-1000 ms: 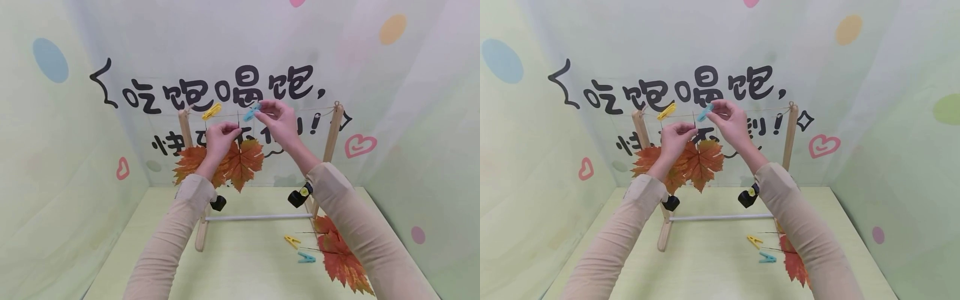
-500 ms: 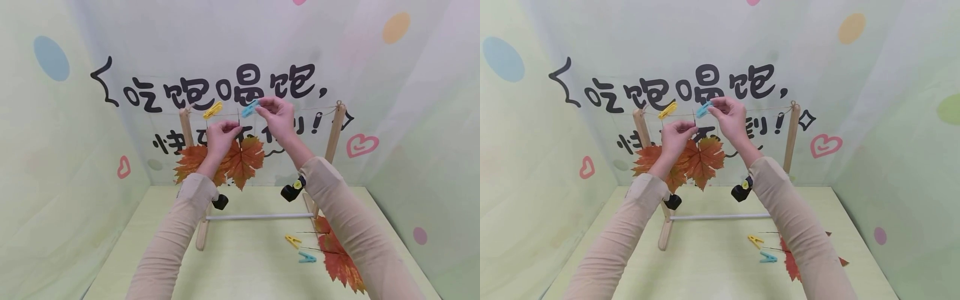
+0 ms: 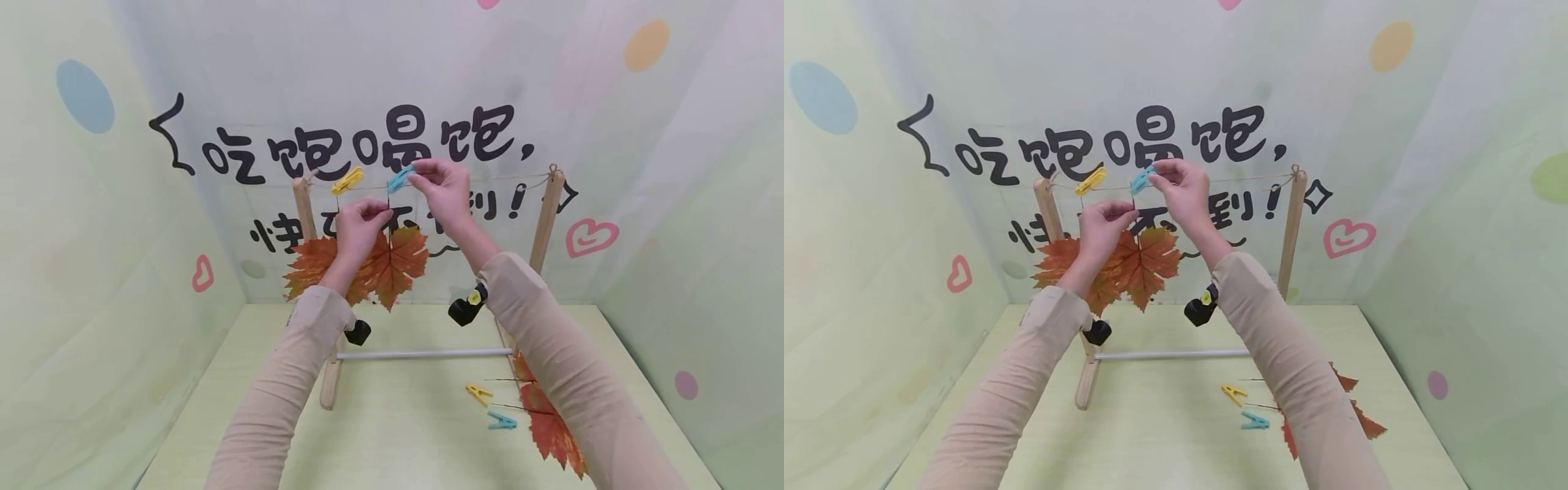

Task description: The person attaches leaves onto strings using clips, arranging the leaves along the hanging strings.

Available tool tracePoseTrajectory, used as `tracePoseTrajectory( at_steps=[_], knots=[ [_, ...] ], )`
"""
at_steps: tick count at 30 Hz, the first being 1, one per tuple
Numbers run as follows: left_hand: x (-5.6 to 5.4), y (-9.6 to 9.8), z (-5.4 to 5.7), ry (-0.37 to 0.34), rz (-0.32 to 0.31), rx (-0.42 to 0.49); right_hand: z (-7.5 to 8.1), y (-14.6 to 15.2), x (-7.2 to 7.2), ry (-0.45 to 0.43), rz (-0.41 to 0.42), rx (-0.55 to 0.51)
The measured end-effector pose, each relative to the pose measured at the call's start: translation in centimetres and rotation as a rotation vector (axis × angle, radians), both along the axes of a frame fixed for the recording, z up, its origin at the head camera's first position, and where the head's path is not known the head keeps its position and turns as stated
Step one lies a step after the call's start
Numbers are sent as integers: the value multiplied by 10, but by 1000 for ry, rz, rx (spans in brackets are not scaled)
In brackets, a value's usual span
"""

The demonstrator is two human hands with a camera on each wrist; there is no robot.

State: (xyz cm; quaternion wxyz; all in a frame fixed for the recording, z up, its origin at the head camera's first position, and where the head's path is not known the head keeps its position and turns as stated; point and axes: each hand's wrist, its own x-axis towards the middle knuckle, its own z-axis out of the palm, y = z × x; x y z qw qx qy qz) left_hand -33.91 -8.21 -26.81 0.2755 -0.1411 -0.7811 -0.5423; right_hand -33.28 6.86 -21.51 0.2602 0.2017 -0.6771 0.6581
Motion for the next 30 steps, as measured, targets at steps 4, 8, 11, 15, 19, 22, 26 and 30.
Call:
tracePoseTrajectory(
  at_steps=[4,8,11,15,19,22,26,30],
  knots=[
    [0,0,-1,-9,-10,4,0,-1,1,-6,10,8],
    [-1,-1,-3,-17,-4,-2,1,-3,1,-28,16,16],
    [-2,-2,-3,-17,4,-2,1,-3,0,-34,15,23],
    [-2,-3,-2,-16,11,-4,1,-4,-2,-34,12,31],
    [-2,-1,-1,-14,11,-8,1,-4,-4,-41,7,48],
    [-2,0,-1,-8,12,-14,0,-4,-5,-54,4,73],
    [-3,1,-2,-7,16,-15,0,-3,-4,-93,7,97],
    [-3,1,-3,-19,12,-4,1,-3,-2,-130,16,94]
  ],
)
